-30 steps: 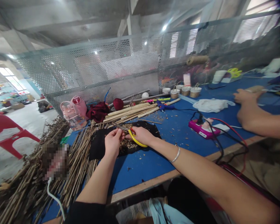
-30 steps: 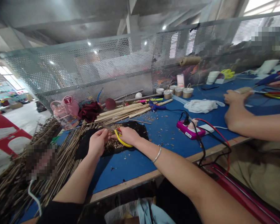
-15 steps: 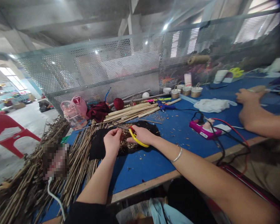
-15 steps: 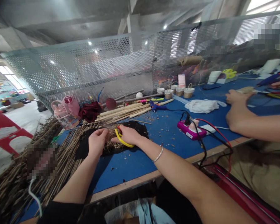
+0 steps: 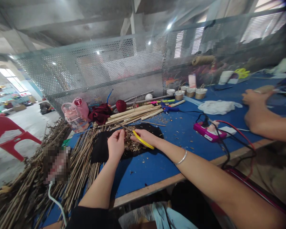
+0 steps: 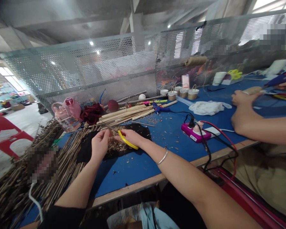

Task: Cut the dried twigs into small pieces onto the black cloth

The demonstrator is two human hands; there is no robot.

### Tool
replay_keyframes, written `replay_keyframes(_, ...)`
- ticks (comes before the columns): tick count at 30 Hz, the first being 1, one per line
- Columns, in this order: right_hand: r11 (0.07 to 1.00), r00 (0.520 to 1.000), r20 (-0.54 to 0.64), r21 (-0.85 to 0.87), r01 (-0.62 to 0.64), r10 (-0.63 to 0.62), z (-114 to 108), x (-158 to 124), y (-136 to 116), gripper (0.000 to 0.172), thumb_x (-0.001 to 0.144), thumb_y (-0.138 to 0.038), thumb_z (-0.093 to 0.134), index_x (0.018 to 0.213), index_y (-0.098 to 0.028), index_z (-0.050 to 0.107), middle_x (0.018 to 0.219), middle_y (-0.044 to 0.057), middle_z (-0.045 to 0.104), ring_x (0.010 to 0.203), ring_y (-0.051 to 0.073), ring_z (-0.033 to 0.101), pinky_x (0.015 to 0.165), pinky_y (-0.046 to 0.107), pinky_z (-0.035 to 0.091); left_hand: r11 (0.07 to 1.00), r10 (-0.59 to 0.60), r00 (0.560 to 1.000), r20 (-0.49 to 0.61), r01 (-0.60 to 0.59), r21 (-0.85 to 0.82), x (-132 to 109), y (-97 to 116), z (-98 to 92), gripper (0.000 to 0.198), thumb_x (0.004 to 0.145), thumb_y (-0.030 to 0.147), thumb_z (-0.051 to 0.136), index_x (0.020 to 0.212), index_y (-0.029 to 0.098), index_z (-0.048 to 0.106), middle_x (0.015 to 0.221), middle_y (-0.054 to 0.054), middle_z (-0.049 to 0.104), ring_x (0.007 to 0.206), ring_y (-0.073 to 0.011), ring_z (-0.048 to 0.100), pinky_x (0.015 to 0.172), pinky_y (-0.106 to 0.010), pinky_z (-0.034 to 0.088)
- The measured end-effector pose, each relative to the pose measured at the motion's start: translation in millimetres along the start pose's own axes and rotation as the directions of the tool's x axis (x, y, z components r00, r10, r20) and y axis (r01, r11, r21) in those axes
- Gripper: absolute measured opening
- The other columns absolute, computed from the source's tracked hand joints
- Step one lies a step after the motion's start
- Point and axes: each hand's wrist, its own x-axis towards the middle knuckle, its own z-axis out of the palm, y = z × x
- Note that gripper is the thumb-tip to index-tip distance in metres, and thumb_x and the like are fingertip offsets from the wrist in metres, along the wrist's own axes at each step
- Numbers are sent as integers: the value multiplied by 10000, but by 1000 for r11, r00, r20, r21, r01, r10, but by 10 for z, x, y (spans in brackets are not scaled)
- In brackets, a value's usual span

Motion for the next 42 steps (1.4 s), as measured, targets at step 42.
replay_keyframes(42, 947, 996, -82, -315, -62, 39, -19, -71, -174, 497, 696, -674, 497, 798, -190, 534, 705, 28, 600, 592, 137, 523, 502, 216, 276, 843, 291, 955, 57, -284, 457, -96, 109, -32, 292, 845, 272, 352, 575, 195, 431, 533, 32, 429, 528, -109, 370, 536, -218, 258)
